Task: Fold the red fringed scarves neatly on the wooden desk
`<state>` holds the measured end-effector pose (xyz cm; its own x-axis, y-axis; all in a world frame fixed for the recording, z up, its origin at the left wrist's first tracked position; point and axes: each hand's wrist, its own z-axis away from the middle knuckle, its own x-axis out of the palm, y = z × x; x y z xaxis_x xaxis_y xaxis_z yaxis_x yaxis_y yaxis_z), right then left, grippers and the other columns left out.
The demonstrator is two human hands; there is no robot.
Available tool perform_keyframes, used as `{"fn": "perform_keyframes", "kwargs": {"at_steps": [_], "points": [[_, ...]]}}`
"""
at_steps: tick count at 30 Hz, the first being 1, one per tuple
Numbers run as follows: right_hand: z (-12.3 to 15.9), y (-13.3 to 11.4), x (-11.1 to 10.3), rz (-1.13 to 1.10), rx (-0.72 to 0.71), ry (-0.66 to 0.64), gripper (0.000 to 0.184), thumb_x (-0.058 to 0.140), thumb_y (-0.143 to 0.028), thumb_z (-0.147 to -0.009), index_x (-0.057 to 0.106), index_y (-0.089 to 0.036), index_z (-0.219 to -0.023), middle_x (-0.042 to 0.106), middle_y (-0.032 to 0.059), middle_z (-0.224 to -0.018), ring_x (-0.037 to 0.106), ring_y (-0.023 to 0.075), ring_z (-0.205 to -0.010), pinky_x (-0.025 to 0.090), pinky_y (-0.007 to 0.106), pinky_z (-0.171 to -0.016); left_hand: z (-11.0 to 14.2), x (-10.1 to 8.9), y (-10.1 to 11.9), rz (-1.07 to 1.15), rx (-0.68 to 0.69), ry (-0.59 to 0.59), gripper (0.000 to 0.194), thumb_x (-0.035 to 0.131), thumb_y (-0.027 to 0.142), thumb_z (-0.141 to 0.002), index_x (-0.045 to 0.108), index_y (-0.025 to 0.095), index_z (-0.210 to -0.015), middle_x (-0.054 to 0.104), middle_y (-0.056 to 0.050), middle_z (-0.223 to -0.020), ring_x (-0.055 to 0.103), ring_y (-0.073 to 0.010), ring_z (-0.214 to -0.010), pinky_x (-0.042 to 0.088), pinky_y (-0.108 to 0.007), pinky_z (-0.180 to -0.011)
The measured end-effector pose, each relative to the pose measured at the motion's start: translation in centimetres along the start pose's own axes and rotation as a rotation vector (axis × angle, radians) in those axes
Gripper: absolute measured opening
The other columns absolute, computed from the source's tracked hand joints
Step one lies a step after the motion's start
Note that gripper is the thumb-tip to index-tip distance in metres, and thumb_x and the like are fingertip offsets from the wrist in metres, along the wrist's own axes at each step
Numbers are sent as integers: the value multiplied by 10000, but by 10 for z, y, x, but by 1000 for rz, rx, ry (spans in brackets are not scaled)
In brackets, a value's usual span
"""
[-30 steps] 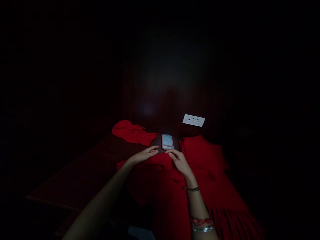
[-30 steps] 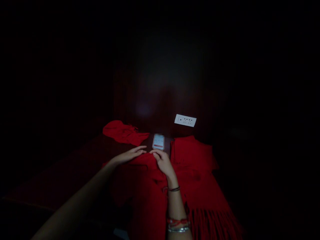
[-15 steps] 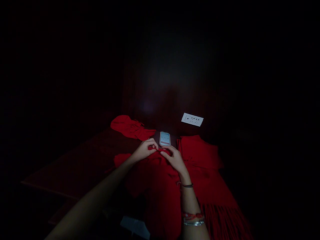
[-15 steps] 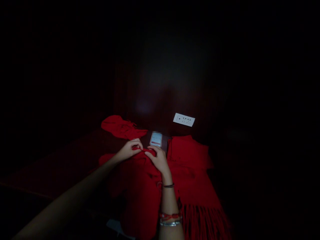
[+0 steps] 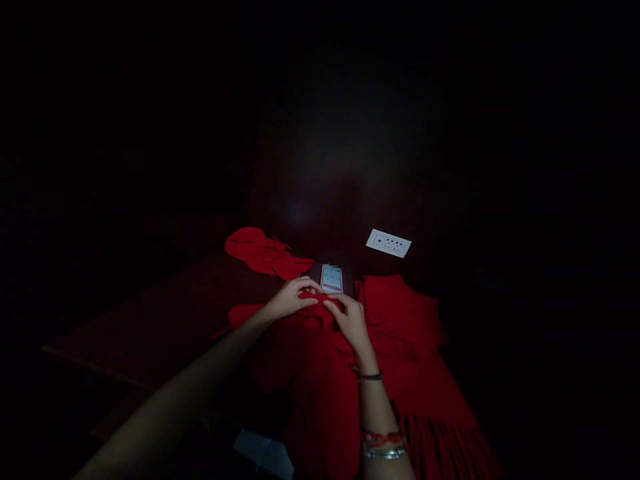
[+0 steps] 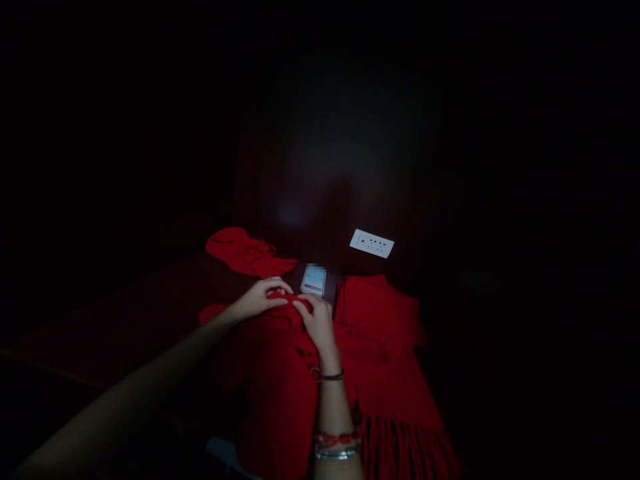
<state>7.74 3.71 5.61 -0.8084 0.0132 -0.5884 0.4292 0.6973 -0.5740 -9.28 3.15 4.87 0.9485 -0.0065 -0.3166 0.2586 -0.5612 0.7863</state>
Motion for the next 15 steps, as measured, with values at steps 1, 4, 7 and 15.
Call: {"fn": "perform_keyframes", "kwargs": {"at_steps": [1, 4, 7, 15], "points": [[0, -1, -1, 10, 8, 9, 216, 480, -330, -753, 615, -173, -817, 635, 55, -877, 558, 172, -834, 396, 269, -767, 0, 0, 0, -27, 17, 16, 226, 623, 213, -611, 603, 130, -820, 543, -31, -803, 495, -130, -738, 401, -255, -707], [-1, -2, -3, 29, 34, 16, 220, 437, -322, -774, 603, -182, -809, 638, 43, -843, 564, 171, -790, 405, 270, -731, 0, -4, -1, -3, -57, -53, 359, 626, 229, -606, 575, 147, -951, 550, -37, -882, 500, -123, -725, 405, -247, -683], [-1, 1, -6, 43, 36, -36, 223, 427, -328, -780, 594, -184, -813, 634, 36, -813, 563, 169, -759, 410, 269, -708, -1, -10, -4, 25, -124, -192, 251, 552, 253, -676, 591, 142, -898, 586, -29, -840, 516, -134, -747, 391, -254, -713], [-1, 3, -1, 128, -88, -63, 195, 532, -317, -720, 597, -183, -845, 600, 67, -906, 536, 179, -866, 390, 281, -777, 1, -3, -1, -72, -56, -83, 137, 581, 217, -626, 498, 131, -693, 480, 46, -611, 443, -89, -581, 347, -194, -556]]}}
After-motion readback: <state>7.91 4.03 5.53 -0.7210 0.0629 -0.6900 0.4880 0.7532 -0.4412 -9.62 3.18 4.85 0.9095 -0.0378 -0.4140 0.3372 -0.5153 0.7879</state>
